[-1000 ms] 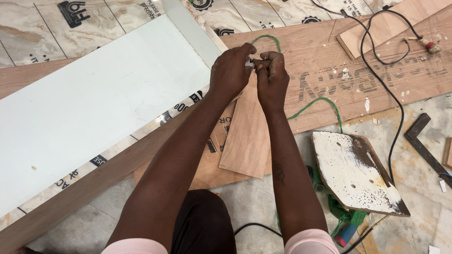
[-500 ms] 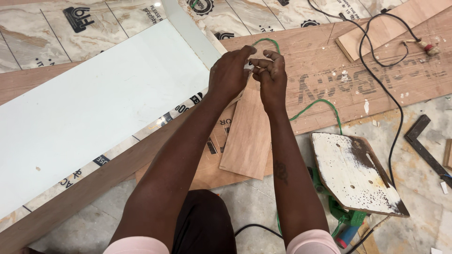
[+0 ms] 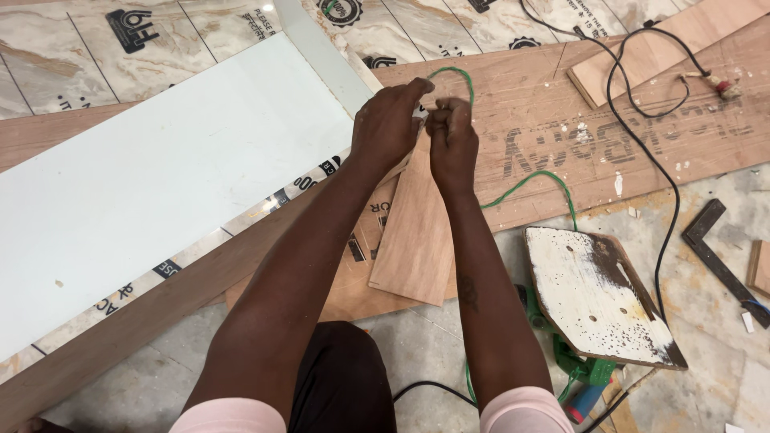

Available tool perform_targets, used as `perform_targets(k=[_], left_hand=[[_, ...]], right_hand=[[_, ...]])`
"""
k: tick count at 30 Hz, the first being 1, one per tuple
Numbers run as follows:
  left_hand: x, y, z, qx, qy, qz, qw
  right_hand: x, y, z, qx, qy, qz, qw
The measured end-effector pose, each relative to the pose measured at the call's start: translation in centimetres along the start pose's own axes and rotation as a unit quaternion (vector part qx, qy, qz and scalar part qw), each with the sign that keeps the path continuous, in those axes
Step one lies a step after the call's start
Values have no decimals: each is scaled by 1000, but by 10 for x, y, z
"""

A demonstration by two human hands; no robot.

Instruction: The person applies adhesive to a long white strip using a small brush and a yellow container. They then position the strip along the edge of a wooden drawer front and press it down firmly to secure it.

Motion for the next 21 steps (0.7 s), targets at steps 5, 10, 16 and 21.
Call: perform_targets(k=[5, 10, 16, 21], left_hand=[[1, -5, -2, -32, 0, 8, 999], [-1, -6, -4, -71, -12, 31, 997], [-2, -1, -4, -31, -14, -15, 999], [-4, 4, -2, 13, -18, -41, 999]], right_hand=[[0, 13, -7, 92, -17, -116, 989], [6, 7, -12, 99, -5, -193, 976], [3, 6, -14, 98, -19, -242, 965], [4, 11, -5, 61, -20, -246, 967]])
Point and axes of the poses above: each hand's wrist, its own z-axis away from the middle knuckle, its own x-axis out of the palm, y = z × x, the point moved 2 cm from there along -z, towards the middle knuckle, and after that the axes turned 7 degrees about z, right-handed, at the moved point
